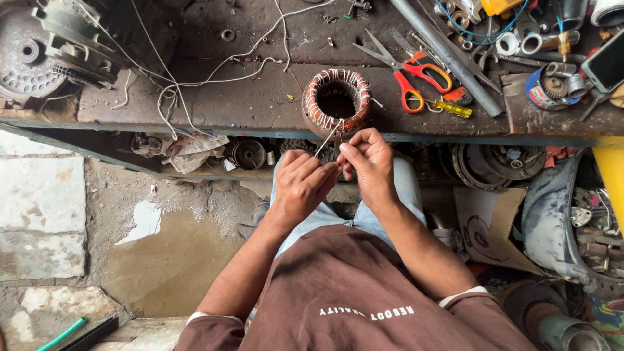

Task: The person winds a thin white wire around a cylindrical copper-wound stator core, repeatedly threading the wire through slots and pulling it taut. The person uses red-handled scissors to cut the wire near the end of the clip.

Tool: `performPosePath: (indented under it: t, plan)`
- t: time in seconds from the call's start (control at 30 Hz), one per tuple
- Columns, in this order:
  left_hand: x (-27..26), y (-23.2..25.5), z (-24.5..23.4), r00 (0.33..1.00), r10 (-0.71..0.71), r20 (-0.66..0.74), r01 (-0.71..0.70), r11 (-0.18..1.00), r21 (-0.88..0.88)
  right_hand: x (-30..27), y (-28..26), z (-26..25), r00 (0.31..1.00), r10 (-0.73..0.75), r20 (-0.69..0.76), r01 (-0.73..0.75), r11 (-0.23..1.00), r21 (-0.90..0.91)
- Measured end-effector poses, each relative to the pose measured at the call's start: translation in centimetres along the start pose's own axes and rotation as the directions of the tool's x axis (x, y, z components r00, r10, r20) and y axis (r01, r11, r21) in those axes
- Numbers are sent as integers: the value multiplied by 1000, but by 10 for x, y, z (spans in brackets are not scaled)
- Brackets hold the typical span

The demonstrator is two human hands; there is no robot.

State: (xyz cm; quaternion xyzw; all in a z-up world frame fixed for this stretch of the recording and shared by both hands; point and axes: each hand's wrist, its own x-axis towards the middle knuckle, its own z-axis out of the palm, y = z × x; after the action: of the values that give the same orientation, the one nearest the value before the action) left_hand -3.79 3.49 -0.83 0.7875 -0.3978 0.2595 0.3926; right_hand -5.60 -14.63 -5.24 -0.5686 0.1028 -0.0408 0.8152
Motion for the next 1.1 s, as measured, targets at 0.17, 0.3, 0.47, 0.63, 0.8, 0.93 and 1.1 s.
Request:
performPosePath:
  t: [0.17,0.3,0.47,0.63,0.8,0.93,1.1]
  plan:
    - [3,4,0,999,-33,5,32,997,77,0,-2,3,999,-41,-4,41,999,36]
    - [5,5,1,999,-30,-20,31,997,71,0,-3,3,999,-38,31,37,999,35]
    - [1,5,0,999,-39,1,39,995,97,0,-1,6,999,-49,18,49,999,22]
    - [3,3,-6,999,-54,7,53,993,102,5,-3,13,1000,-31,3,31,1000,4]
    - [4,0,-5,999,-51,6,49,988,149,2,-3,15,997,-75,3,75,997,-12]
    - [7,-3,-2,1000,-5,-10,8,974,227,-2,-5,14,994,-106,-2,106,994,-29]
    - [5,-4,-2,999,27,-44,-13,954,299,-9,-7,12,985,-167,50,171,982,-81]
